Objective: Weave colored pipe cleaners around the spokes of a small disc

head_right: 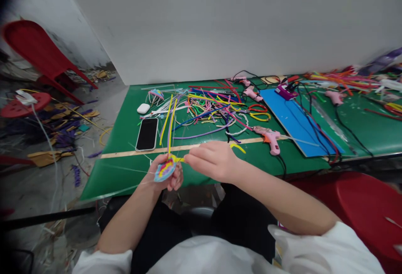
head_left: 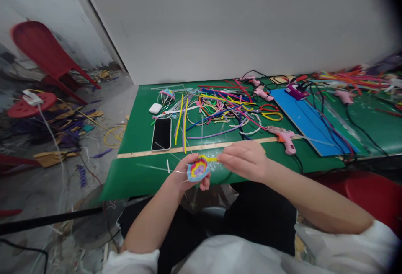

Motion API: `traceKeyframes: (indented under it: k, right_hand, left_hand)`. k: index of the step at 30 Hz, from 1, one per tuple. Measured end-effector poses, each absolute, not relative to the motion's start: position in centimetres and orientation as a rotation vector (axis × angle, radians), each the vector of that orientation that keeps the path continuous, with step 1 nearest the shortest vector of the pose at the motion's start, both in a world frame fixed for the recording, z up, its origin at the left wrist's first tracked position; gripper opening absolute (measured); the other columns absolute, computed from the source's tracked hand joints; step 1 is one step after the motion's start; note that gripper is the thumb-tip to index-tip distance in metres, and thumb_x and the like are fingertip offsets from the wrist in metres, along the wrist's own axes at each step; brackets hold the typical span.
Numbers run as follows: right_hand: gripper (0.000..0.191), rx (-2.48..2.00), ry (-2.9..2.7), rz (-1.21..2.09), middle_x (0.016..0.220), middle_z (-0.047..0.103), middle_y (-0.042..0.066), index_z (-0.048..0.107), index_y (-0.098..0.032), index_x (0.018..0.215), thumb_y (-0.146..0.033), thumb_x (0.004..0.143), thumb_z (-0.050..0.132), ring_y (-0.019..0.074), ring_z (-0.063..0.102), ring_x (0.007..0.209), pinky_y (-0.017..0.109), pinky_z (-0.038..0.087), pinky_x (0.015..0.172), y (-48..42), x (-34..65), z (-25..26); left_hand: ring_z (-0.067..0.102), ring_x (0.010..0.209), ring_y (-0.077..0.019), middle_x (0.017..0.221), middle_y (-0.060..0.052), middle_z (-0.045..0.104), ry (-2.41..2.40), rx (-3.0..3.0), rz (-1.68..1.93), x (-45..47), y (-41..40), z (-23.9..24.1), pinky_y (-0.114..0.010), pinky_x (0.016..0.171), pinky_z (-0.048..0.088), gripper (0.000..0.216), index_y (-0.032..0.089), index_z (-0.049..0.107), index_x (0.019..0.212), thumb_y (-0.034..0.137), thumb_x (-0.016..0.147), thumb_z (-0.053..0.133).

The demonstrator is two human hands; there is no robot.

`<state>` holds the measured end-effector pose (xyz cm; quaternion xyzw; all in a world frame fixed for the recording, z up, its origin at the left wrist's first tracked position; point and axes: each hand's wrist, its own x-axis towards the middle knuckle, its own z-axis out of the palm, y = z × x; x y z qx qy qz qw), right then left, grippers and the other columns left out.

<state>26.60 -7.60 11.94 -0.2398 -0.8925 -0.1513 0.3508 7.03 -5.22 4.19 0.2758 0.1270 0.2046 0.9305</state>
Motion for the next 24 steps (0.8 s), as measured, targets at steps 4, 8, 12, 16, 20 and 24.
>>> traceKeyframes:
  k: [4, 8, 12, 16, 20, 24]
  right_hand:
    - [0.008, -0.701, -2.255, -0.311, 0.078, 0.067, 0.005, 0.058, -0.017, 0.090, -0.018, 0.082, 0.055, 0.0128, 0.062, 0.067, 0.024, 0.050, 0.059, -7.3, 26.4, 11.6]
    - [0.009, -0.716, -2.250, -0.266, 0.077, 0.067, 0.004, 0.058, -0.018, 0.090, -0.017, 0.081, 0.057, 0.0120, 0.062, 0.066, 0.022, 0.050, 0.059, -7.3, 26.2, 11.3]
    - [0.010, -0.682, -2.252, -0.286, 0.075, 0.067, 0.003, 0.058, -0.018, 0.091, -0.016, 0.081, 0.058, 0.0111, 0.061, 0.063, 0.022, 0.047, 0.055, -7.4, 26.4, 10.9]
    - [0.012, -0.552, -2.289, -0.444, 0.071, 0.067, 0.003, 0.059, -0.017, 0.092, -0.013, 0.081, 0.056, 0.0127, 0.061, 0.061, 0.025, 0.045, 0.049, -7.3, 26.5, 10.6]
    - [0.010, -0.652, -2.202, -0.431, 0.073, 0.066, 0.002, 0.059, -0.020, 0.090, -0.017, 0.082, 0.056, 0.0119, 0.061, 0.062, 0.025, 0.046, 0.052, -7.3, 26.4, 10.3]
    - [0.008, -0.910, -2.028, -0.192, 0.078, 0.065, 0.004, 0.058, -0.021, 0.089, -0.017, 0.083, 0.054, 0.0121, 0.060, 0.068, 0.023, 0.047, 0.056, -7.3, 26.1, 10.3]
  left_hand:
    - [0.066, 0.050, -0.0217, 0.067, -0.011, 0.071, 0.287, 0.544, 0.507, 6.9, -5.0, 4.7, -0.025, 0.040, 0.050, 0.041, 0.011, 0.064, 0.090, 0.043, 0.065, 0.066]
    - [0.066, 0.050, -0.0196, 0.066, -0.006, 0.071, 0.287, 0.557, 0.567, 6.7, -4.9, 5.4, -0.025, 0.040, 0.052, 0.028, 0.015, 0.062, 0.086, 0.025, 0.061, 0.072]
    - [0.064, 0.045, -0.0178, 0.057, -0.004, 0.068, 0.311, 0.580, 0.543, 6.7, -5.0, 5.3, -0.021, 0.037, 0.051, 0.021, 0.011, 0.063, 0.073, 0.022, 0.059, 0.073]
    - [0.060, 0.038, -0.0169, 0.052, -0.006, 0.066, 0.240, 0.598, 0.497, 6.8, -5.1, 4.6, -0.019, 0.032, 0.046, 0.022, 0.009, 0.063, 0.067, 0.026, 0.058, 0.074]
    - [0.061, 0.040, -0.0182, 0.053, -0.006, 0.065, 0.258, 0.550, 0.557, 7.1, -5.0, 4.5, -0.022, 0.032, 0.046, 0.031, 0.010, 0.063, 0.072, 0.038, 0.062, 0.070]
    - [0.064, 0.053, -0.0167, 0.071, -0.004, 0.067, 0.408, 0.433, 0.729, 7.5, -4.7, 5.3, -0.024, 0.042, 0.051, 0.035, 0.015, 0.057, 0.091, 0.041, 0.068, 0.063]
